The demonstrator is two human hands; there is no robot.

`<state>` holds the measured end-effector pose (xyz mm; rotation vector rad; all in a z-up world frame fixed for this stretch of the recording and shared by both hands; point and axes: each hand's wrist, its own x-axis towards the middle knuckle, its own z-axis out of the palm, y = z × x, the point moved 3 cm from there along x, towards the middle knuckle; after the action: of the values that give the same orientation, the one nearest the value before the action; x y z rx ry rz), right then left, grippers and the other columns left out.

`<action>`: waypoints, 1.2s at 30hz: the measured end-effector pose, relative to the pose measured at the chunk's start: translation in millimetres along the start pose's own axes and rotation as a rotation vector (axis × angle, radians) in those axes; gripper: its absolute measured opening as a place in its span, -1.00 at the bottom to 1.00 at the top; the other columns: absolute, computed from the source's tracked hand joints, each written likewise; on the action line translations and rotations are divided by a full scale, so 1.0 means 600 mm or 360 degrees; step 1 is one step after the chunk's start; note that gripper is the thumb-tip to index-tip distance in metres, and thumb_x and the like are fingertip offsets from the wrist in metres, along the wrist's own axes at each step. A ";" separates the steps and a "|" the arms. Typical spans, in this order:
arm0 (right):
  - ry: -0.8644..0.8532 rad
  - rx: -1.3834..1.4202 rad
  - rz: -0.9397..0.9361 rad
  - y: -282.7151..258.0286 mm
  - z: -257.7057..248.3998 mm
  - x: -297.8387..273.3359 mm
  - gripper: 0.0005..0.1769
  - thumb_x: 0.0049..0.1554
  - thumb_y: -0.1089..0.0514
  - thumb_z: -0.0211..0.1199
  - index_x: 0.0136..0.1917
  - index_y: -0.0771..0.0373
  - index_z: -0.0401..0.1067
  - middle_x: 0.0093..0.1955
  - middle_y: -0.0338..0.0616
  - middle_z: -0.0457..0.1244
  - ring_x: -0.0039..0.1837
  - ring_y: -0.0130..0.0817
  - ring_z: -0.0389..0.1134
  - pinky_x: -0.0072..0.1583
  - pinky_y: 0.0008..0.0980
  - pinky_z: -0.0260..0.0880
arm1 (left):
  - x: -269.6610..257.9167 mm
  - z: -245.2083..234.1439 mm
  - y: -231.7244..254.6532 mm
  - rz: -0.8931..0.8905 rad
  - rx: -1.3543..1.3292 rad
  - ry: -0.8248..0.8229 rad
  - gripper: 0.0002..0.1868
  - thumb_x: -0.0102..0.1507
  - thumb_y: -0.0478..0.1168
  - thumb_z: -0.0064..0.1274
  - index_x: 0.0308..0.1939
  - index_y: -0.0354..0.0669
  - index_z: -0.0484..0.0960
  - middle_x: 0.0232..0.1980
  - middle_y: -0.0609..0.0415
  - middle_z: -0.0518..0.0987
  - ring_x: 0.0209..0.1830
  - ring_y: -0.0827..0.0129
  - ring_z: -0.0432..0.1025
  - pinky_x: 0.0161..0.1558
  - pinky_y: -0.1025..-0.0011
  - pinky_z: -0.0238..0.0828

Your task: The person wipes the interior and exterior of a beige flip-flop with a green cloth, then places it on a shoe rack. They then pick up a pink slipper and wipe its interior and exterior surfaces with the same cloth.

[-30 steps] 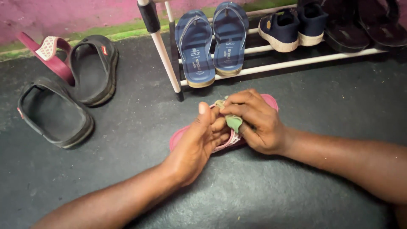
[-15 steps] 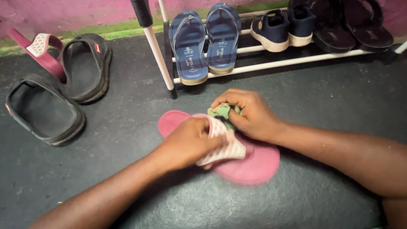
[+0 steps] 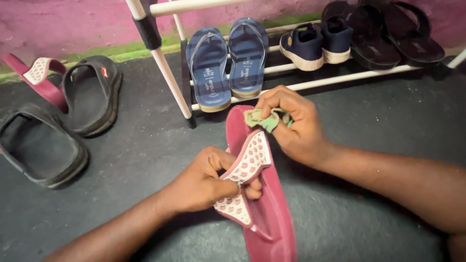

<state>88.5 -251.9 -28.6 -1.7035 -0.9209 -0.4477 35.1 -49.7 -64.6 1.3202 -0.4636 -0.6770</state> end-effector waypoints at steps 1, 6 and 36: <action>-0.0003 -0.0003 0.0016 0.000 0.002 0.002 -0.94 0.22 0.40 0.21 -0.04 0.32 0.37 0.06 -0.07 0.30 0.10 -0.37 0.36 0.17 -0.44 0.39 | 0.003 -0.014 -0.007 0.0002 -0.0020 -0.0039 -0.71 0.08 -0.59 -0.08 -0.20 -0.47 0.69 -0.23 -0.04 0.72 -0.21 0.39 0.65 -0.13 0.47 0.61; -0.0279 -0.0278 -0.0306 -0.044 0.032 -0.021 -0.81 0.02 0.40 0.23 -0.06 0.29 0.47 0.10 -0.02 0.35 0.09 -0.19 0.36 0.14 -0.31 0.37 | 0.033 -0.054 -0.046 0.0012 -0.0101 -0.0103 -0.73 -0.01 -0.57 -0.09 -0.31 -0.41 0.65 -0.36 -0.07 0.70 -0.42 0.42 0.56 -0.34 0.51 0.49; -0.0302 -0.0417 0.0009 0.017 0.002 0.030 -0.72 0.07 0.41 0.21 0.05 0.30 0.58 -0.01 -0.08 0.34 -0.08 -0.28 0.39 -0.06 -0.36 0.38 | 0.033 -0.097 -0.055 -0.0216 -0.0024 -0.0300 -0.89 -0.16 -0.48 -0.05 -0.56 -0.37 0.53 -0.51 -0.08 0.58 -0.45 0.28 0.59 -0.42 0.46 0.45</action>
<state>107.3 -245.4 -23.2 -2.0131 -1.0286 -0.4219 81.8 -24.4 -109.9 1.2876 -0.5225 -0.9215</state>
